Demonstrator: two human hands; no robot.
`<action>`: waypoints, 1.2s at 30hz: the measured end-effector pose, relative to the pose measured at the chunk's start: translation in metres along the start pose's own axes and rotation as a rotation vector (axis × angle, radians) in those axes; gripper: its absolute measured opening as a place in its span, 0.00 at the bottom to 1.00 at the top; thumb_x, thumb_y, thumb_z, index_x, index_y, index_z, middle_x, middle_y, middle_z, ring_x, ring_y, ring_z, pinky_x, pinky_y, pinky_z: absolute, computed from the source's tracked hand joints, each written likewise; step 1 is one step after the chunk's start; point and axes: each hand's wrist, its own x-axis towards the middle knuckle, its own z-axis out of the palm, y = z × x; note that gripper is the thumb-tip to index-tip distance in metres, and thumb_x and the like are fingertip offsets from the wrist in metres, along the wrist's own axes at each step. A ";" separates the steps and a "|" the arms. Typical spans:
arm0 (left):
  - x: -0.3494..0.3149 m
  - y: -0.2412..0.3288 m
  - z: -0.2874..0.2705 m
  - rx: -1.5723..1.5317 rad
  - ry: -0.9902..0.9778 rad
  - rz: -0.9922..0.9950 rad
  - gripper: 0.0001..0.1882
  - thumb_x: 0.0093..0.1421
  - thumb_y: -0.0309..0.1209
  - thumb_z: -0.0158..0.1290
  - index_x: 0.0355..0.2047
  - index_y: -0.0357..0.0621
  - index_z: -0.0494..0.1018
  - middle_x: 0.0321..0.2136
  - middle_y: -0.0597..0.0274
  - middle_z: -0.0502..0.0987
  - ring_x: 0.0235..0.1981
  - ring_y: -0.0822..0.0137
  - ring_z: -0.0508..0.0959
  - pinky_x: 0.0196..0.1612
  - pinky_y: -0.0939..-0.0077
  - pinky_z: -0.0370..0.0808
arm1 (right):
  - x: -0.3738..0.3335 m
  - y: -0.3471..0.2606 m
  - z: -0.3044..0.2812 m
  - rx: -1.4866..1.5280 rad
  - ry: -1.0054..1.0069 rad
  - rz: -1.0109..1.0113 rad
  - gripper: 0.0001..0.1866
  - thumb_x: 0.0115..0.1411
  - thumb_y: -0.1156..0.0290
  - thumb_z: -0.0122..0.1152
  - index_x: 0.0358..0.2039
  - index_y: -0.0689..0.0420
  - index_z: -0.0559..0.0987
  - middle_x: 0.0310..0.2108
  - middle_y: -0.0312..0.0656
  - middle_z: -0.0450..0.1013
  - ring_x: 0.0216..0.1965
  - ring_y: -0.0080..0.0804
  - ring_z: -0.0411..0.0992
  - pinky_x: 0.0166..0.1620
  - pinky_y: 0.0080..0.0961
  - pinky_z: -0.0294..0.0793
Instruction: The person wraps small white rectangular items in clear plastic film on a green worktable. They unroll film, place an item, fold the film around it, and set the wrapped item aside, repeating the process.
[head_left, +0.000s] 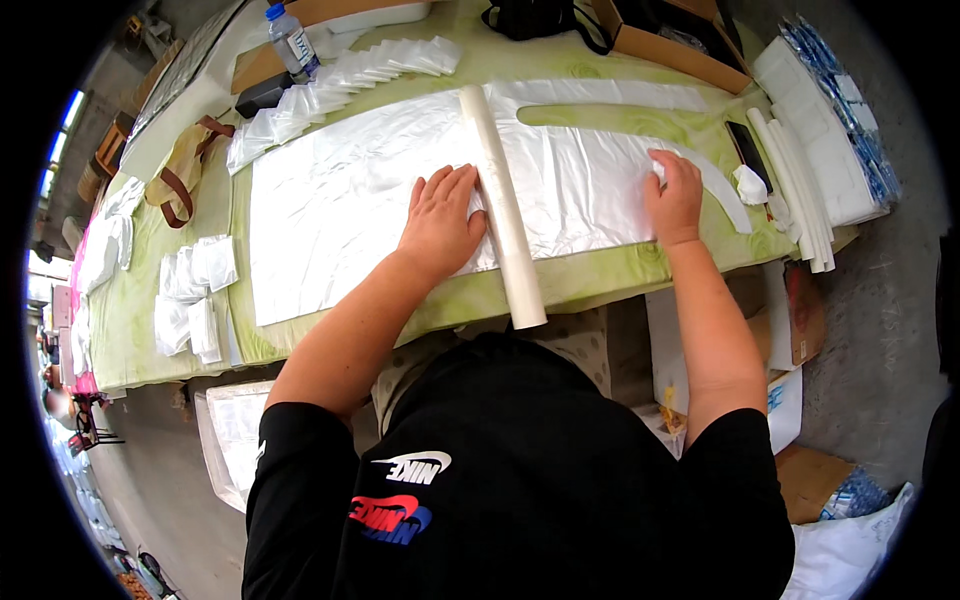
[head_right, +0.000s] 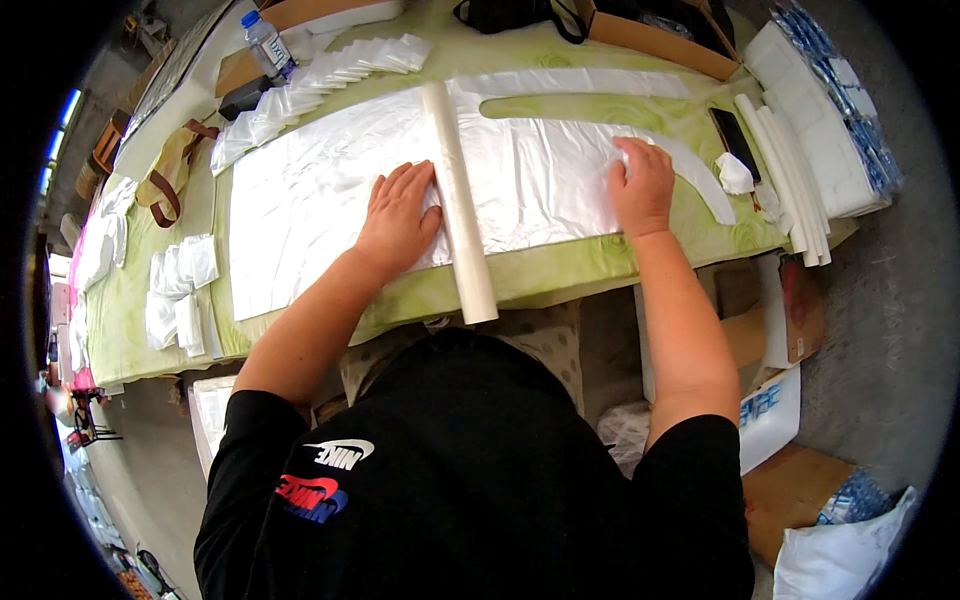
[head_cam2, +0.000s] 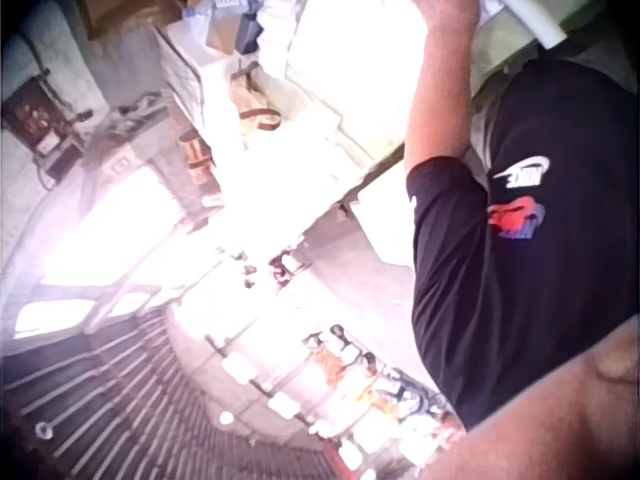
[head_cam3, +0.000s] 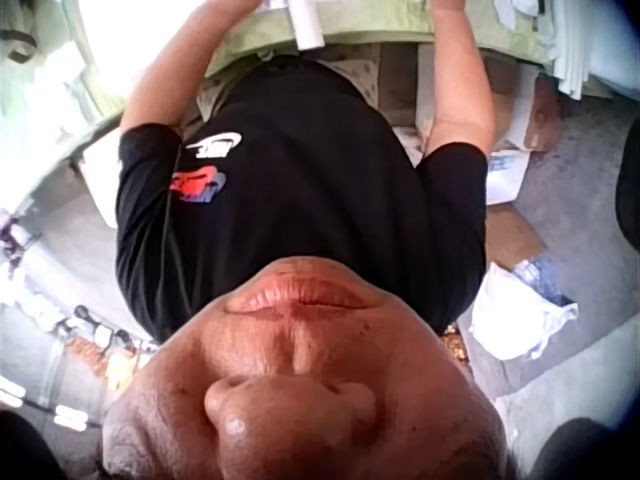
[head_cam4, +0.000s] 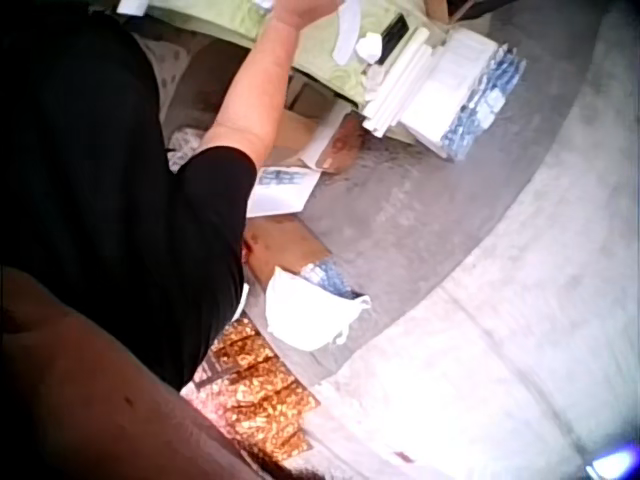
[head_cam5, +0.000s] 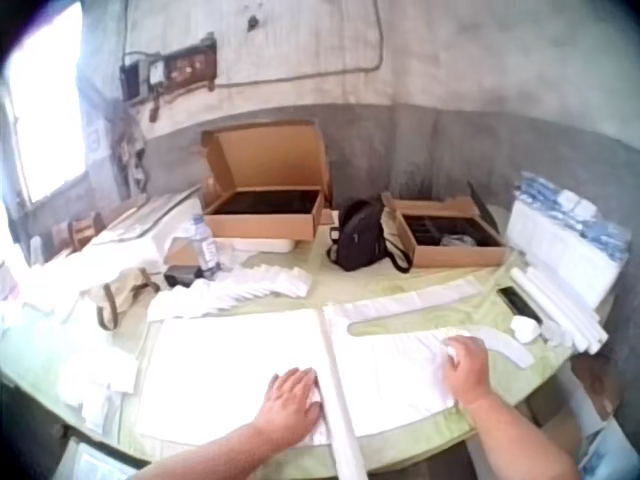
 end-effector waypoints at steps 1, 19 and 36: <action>-0.001 0.002 -0.001 0.040 -0.025 0.000 0.32 0.64 0.36 0.50 0.67 0.40 0.61 0.68 0.53 0.63 0.71 0.51 0.58 0.73 0.48 0.51 | -0.002 -0.013 -0.002 0.042 -0.007 -0.061 0.19 0.53 0.75 0.61 0.47 0.55 0.81 0.47 0.45 0.78 0.49 0.49 0.73 0.57 0.44 0.70; 0.019 -0.012 -0.040 -0.103 0.104 0.406 0.10 0.64 0.34 0.53 0.43 0.49 0.78 0.60 0.60 0.75 0.70 0.47 0.62 0.68 0.41 0.59 | 0.001 -0.164 0.006 0.442 -0.299 -0.084 0.22 0.55 0.77 0.64 0.51 0.56 0.77 0.53 0.49 0.74 0.57 0.51 0.69 0.61 0.44 0.69; -0.072 -0.040 -0.060 -0.158 0.187 0.050 0.27 0.64 0.48 0.54 0.58 0.45 0.75 0.59 0.54 0.70 0.59 0.50 0.71 0.65 0.51 0.63 | 0.105 -0.173 0.127 -0.119 -0.787 0.141 0.42 0.62 0.33 0.53 0.72 0.37 0.63 0.75 0.51 0.48 0.76 0.53 0.43 0.73 0.62 0.39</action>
